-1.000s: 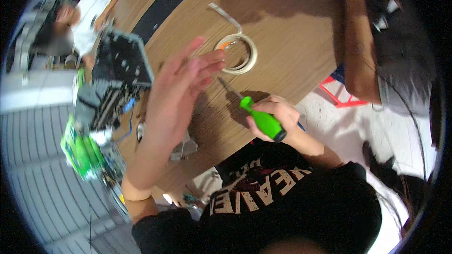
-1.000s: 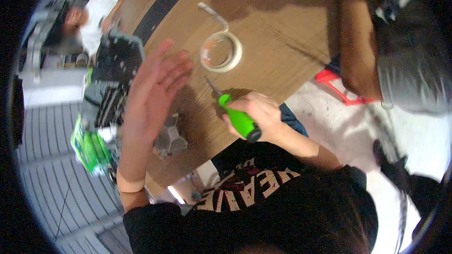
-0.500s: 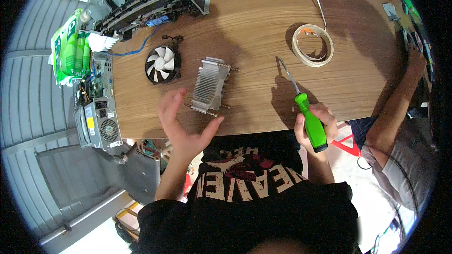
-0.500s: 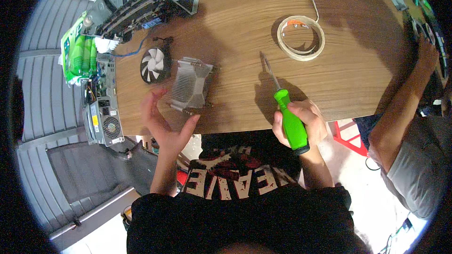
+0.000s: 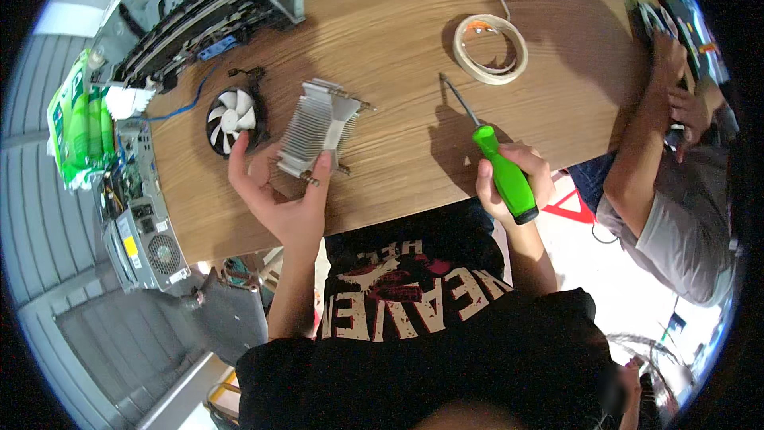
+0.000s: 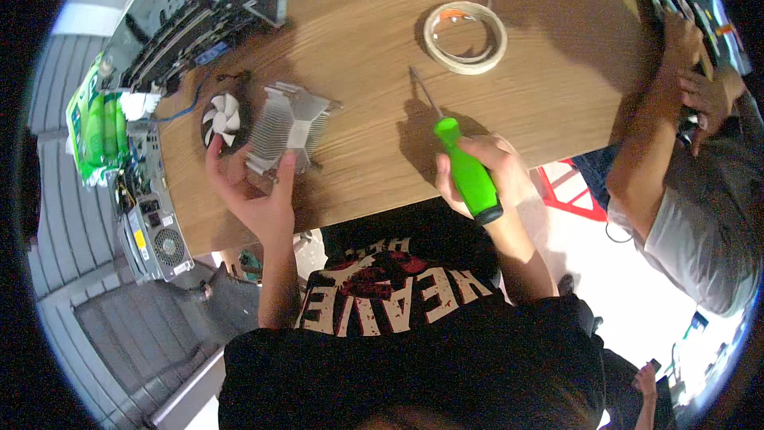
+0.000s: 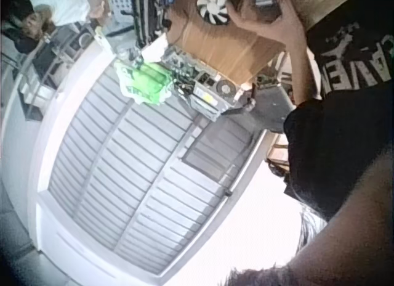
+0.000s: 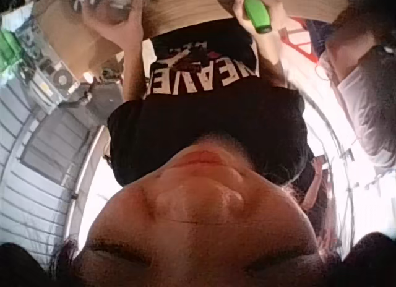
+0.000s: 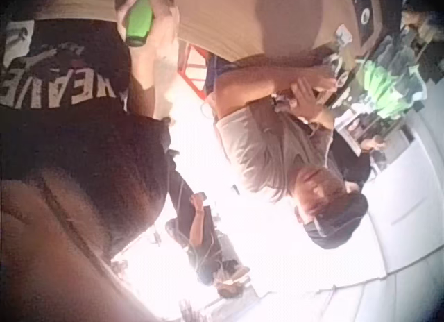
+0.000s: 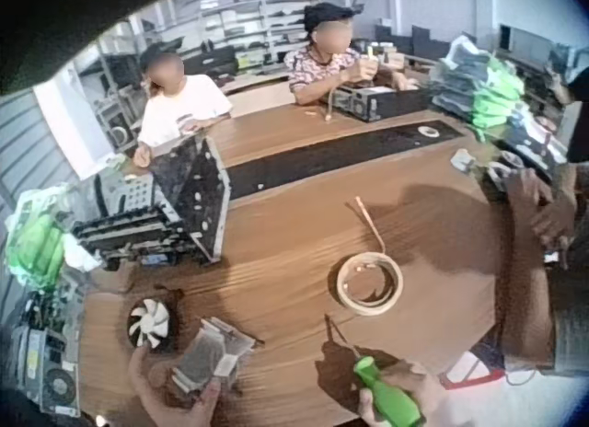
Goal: The person uses a screwdriver to remove screws from a computer cooling fan and heatsink assembly on a table, eventually separating the fan from the metal heatsink and setting the parts down.
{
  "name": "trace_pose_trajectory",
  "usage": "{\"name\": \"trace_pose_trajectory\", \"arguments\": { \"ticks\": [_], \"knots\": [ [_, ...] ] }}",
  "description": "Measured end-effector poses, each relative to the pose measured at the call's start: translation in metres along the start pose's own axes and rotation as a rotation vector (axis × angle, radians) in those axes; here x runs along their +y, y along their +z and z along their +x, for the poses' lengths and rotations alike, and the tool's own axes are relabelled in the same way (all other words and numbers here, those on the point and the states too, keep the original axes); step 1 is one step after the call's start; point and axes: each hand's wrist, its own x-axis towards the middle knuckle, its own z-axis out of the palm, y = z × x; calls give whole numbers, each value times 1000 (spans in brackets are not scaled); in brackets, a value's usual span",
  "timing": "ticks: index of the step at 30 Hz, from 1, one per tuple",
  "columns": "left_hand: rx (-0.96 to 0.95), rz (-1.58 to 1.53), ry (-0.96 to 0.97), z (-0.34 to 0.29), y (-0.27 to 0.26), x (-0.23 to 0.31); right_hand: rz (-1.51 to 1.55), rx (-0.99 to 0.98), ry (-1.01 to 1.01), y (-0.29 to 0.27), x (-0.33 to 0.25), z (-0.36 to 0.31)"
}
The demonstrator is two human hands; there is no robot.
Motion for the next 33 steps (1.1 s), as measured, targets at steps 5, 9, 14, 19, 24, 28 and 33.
{"name": "trace_pose_trajectory", "arguments": {
  "ticks": [5, 9, 14, 19, 24, 28, 33],
  "knots": [
    [-28, 30, 33, 0, 0, -8, 59, 3, -17, -1, -2, 6],
    [13, -63, 22, 2, -6, -9, 43, 20, -7, 0, -4, 6],
    [36, -391, -291, 20, -10, -2, 48, 88, -12, 6, 0, 2],
    [-219, -728, -514, 34, -27, -18, 36, 87, -32, 3, -1, 4],
    [-478, -1117, -785, 32, -34, -29, 80, 15, -4, 3, 0, -2],
    [-396, -1103, -944, 34, -32, -36, 73, 38, 34, 3, 1, -8],
    [-396, -1223, -1004, 31, -31, -41, 26, -36, 66, -1, -5, -4]
  ]
}}
